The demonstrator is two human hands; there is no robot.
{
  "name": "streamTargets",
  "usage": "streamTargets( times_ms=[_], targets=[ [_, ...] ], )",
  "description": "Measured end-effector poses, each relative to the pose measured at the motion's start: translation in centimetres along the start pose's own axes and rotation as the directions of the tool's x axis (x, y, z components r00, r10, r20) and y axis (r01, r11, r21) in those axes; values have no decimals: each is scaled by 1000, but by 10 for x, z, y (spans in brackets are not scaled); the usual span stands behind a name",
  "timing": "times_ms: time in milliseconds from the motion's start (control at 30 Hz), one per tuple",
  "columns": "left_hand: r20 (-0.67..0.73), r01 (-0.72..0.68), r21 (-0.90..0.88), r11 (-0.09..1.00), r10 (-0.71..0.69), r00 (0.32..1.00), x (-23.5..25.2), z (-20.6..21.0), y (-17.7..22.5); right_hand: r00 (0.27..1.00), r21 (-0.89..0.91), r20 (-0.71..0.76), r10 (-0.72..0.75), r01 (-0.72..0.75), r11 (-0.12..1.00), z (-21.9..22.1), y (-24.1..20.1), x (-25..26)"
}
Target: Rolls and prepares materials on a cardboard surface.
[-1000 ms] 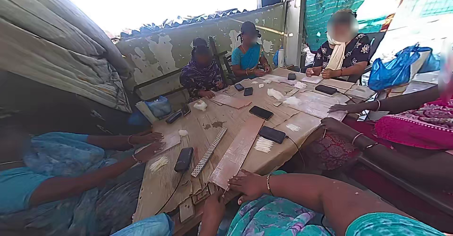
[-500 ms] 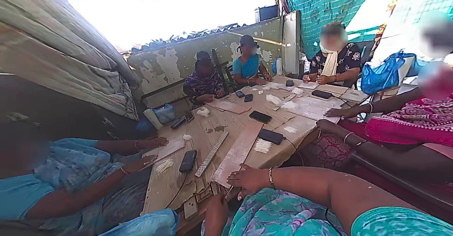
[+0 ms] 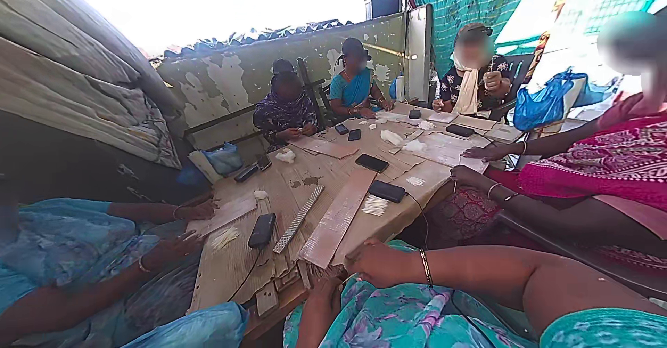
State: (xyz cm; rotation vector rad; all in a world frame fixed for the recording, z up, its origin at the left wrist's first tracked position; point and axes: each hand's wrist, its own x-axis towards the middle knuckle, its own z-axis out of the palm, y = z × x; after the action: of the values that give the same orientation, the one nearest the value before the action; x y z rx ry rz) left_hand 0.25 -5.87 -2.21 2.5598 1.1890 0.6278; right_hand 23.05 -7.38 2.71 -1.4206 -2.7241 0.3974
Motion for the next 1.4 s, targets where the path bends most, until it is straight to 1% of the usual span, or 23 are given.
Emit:
streamTargets(
  times_ms=[67,167,300,433,633,767,833,900,1033,1200,1400],
  targets=[
    [-18,-30,24,999,30,999,-1,5,-2,999,1,-26,21,-21,1000,2,-2,-5],
    [-108,-114,51,992,119,987,-2,13,-7,998,-13,-49,42,-43,999,4,-2,-7],
    [-80,-162,37,986,164,983,-1,14,-5,994,-38,-96,51,-55,998,8,2,-9],
    [-104,-186,56,981,191,976,-2,14,0,997,-81,-63,46,-51,995,7,-4,-9],
    [-29,-145,80,986,148,989,1,11,8,997,-61,-55,62,-65,996,9,-1,-10],
    [-15,-130,67,989,131,991,3,13,9,995,4,-78,59,-58,998,10,2,-11],
    [-5,-126,56,991,126,992,1,11,13,993,1,-105,46,-46,999,11,2,-12],
    [-3,-129,49,990,130,992,0,11,15,994,-6,-101,51,-52,999,9,1,-13],
    [-61,-151,54,987,155,986,-2,13,11,994,9,-95,59,-59,998,6,-2,-13],
    [-47,-88,50,995,90,995,-1,11,11,995,23,-86,53,-51,998,4,1,-11],
    [-129,-38,52,998,44,991,-5,13,3,998,1,-60,33,-33,999,3,1,7]
  ],
)
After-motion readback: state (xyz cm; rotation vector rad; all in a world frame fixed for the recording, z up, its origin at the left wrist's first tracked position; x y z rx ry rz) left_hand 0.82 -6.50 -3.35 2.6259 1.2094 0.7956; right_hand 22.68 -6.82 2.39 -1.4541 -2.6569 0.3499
